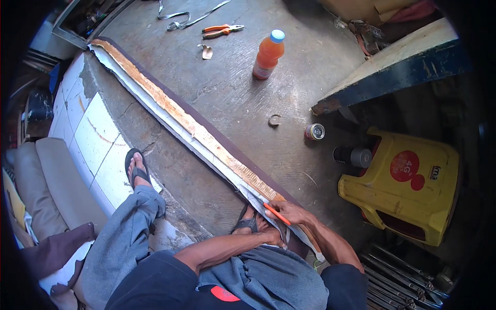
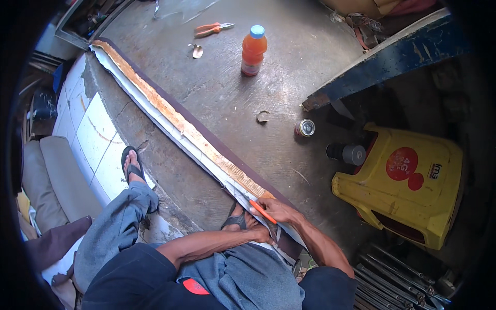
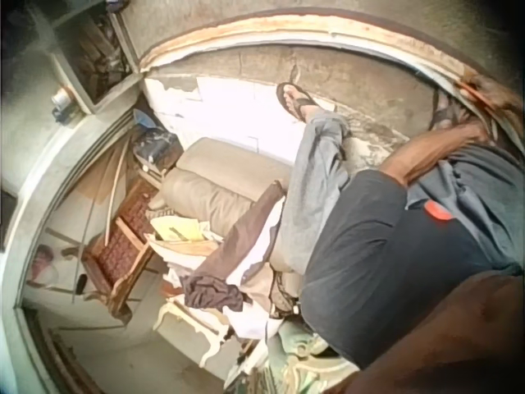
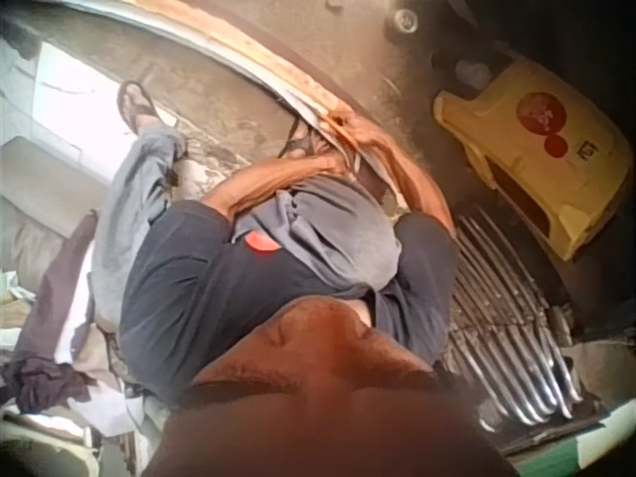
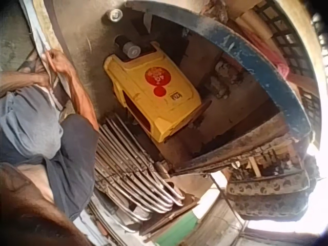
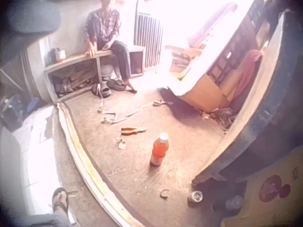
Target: The person trims a piece of fabric around a wooden furniture component using shears, and then applies glue to the edge of the component using a small brush.
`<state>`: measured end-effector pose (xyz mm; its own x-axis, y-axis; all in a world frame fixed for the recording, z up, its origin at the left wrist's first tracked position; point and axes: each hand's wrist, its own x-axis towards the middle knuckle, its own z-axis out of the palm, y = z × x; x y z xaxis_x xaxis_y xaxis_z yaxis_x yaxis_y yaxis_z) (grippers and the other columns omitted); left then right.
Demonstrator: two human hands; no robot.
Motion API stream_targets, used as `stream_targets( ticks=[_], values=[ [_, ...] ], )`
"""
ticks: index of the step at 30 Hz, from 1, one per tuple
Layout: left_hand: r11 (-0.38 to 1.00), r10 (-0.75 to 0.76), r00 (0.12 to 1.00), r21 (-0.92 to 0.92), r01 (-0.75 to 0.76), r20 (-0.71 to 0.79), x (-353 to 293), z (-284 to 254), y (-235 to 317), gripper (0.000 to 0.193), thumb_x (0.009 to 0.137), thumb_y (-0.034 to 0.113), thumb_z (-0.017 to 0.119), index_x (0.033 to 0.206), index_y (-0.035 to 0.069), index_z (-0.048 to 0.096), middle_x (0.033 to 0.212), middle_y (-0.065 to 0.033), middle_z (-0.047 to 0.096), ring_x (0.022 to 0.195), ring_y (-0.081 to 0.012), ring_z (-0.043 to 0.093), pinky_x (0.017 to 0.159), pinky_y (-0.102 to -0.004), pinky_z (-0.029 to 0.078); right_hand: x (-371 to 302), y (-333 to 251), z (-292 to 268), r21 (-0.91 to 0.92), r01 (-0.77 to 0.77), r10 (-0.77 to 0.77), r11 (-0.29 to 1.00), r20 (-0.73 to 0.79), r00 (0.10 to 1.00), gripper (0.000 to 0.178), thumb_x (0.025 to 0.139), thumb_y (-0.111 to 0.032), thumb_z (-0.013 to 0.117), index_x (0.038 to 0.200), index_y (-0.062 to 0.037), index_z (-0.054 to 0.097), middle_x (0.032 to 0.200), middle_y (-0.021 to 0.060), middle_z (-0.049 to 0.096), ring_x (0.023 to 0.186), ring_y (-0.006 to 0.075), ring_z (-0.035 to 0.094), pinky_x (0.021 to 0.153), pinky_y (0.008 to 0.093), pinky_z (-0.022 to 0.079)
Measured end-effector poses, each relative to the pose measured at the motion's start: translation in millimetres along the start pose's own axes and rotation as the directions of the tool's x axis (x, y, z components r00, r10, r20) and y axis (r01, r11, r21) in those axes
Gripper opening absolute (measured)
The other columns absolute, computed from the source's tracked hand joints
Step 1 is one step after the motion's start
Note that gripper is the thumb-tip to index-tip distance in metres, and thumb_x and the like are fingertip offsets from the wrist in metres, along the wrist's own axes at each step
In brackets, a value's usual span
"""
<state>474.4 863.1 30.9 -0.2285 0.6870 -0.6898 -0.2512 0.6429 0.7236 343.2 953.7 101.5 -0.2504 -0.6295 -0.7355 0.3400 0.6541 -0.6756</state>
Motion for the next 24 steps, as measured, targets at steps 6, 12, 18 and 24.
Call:
stream_targets(
  ticks=[6, 12, 18, 24],
  values=[
    [0.999, 0.045, 0.998, 0.012, -0.045, 0.036, 1.7, -7.7, 9.3, 0.054, 0.081, 0.049, 0.077, 0.118, 0.01, 0.073, 0.125, -0.0144, 0.068, 0.121, -0.0328, 0.059, 0.099, -0.0427, 0.045, 12.8, -3.1, -5.7, -0.078, -0.004, 0.006, 0.997, 0.037, 0.999, 0.045, 0.094, -0.046, 0.07, 0.099, -0.0018, 0.066, 0.081, 0.0035, 0.061, 0.077, 0.0115, 0.053, 0.066, 0.0321, 0.044],
    [0.996, 0.034, 0.984, 0.072, -0.047, 0.175, 18.5, 3.6, -6.2, 0.047, 0.085, 0.049, 0.071, 0.114, 0.012, 0.075, 0.118, -0.0138, 0.071, 0.112, -0.0347, 0.064, 0.096, -0.0465, 0.048, 34.6, -27.3, 6.4, 0.049, 0.037, -0.033, 0.998, -0.07, 0.997, 0.05, 0.089, -0.052, 0.074, 0.094, -0.0018, 0.07, 0.074, 0.0019, 0.059, 0.072, 0.0108, 0.054, 0.063, 0.032, 0.046],
    [0.998, 0.036, 0.991, 0.038, -0.041, 0.129, 11.7, 7.6, -11.1, 0.047, 0.086, 0.049, 0.07, 0.113, 0.011, 0.075, 0.118, -0.014, 0.071, 0.111, -0.0347, 0.064, 0.096, -0.0464, 0.048, 44.1, -51.2, 14.2, 0.171, 0.038, -0.024, 0.985, -0.081, 0.996, 0.052, 0.087, -0.054, 0.076, 0.093, -0.0022, 0.07, 0.074, 0.0041, 0.06, 0.071, 0.0133, 0.056, 0.062, 0.0334, 0.045],
    [0.998, 0.054, 0.993, 0.028, -0.057, 0.104, 11.0, 6.4, -7.0, 0.047, 0.086, 0.05, 0.069, 0.113, 0.011, 0.075, 0.118, -0.0142, 0.071, 0.111, -0.0346, 0.065, 0.095, -0.0464, 0.048, 60.8, -54.8, 7.8, -0.066, -0.024, 0.02, 0.998, -0.065, 0.998, 0.059, 0.088, -0.059, 0.072, 0.094, -0.0004, 0.069, 0.076, 0.0064, 0.061, 0.073, 0.0161, 0.058, 0.064, 0.0352, 0.046]
  ],
)
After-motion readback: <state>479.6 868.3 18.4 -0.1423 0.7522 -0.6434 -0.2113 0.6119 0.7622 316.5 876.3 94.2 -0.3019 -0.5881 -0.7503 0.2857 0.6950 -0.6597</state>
